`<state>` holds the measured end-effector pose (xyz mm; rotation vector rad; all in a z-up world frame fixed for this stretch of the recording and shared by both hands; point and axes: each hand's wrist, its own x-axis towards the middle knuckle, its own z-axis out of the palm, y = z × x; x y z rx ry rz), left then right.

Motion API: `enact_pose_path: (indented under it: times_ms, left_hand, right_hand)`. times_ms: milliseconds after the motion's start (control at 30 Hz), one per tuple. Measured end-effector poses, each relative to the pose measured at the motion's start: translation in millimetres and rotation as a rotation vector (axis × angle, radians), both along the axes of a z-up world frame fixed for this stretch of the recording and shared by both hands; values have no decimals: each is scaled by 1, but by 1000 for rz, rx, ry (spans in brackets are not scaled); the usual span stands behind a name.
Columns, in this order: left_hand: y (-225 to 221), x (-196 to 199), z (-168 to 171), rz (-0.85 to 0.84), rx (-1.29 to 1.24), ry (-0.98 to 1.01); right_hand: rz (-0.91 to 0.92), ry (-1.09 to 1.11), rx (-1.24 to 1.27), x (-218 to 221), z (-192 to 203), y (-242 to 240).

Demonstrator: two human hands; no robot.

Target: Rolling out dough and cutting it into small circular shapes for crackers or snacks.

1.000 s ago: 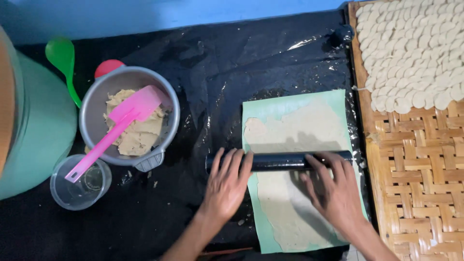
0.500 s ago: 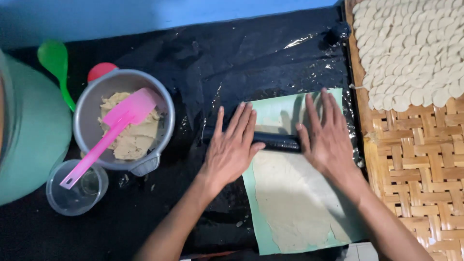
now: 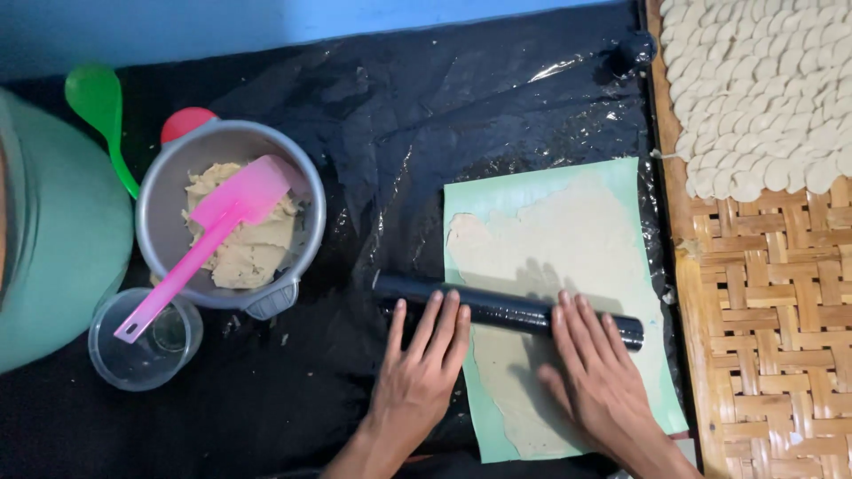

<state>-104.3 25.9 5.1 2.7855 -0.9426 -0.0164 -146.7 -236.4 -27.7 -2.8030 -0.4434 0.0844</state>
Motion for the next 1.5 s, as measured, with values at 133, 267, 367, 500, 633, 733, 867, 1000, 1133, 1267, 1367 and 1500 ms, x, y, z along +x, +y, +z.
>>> enact_pose_path:
  times_ms: [133,267,367,500,633,733,867,1000,1133,1267,1367,1500]
  left_hand:
    - [8,4,3,-25,-84,-62]
    - [5,25,4,-13,-190,-42]
    - [-1,39,6,-20,-200,37]
    - [-8,66,12,28,-260,72]
    - [-18,97,4,75,-267,35]
    - [-23,116,0,47,-272,-2]
    - [-20,140,3,-1,-245,-11]
    - [-24,168,6,-66,-231,5]
    - [-29,190,5,-105,-232,-11]
    - [-30,201,-7,-6,-168,71]
    - [-31,196,-26,44,-142,-102]
    - [-35,170,-14,70,-29,-40]
  right_hand:
    - [201,-57,61,-29,9,-20]
    - [349,267,-322,-50,-10,-34]
    - [281,363,-470,-41,4,-33]
    - [210,183,-345,-23,1,-31]
    - [177,-93,48,7,12,-20]
    - [187,-4,55,27,19,-11]
    - [224,84,56,42,17,-16]
    - [81,-28,102,92,49,-13]
    - [-150,-218,216,171,35,-28]
    - [-208,-280,172,222,1,-29]
    - [-214,-232,77,217,-8,-25]
    - [-272,-227,12,179,-10,-13]
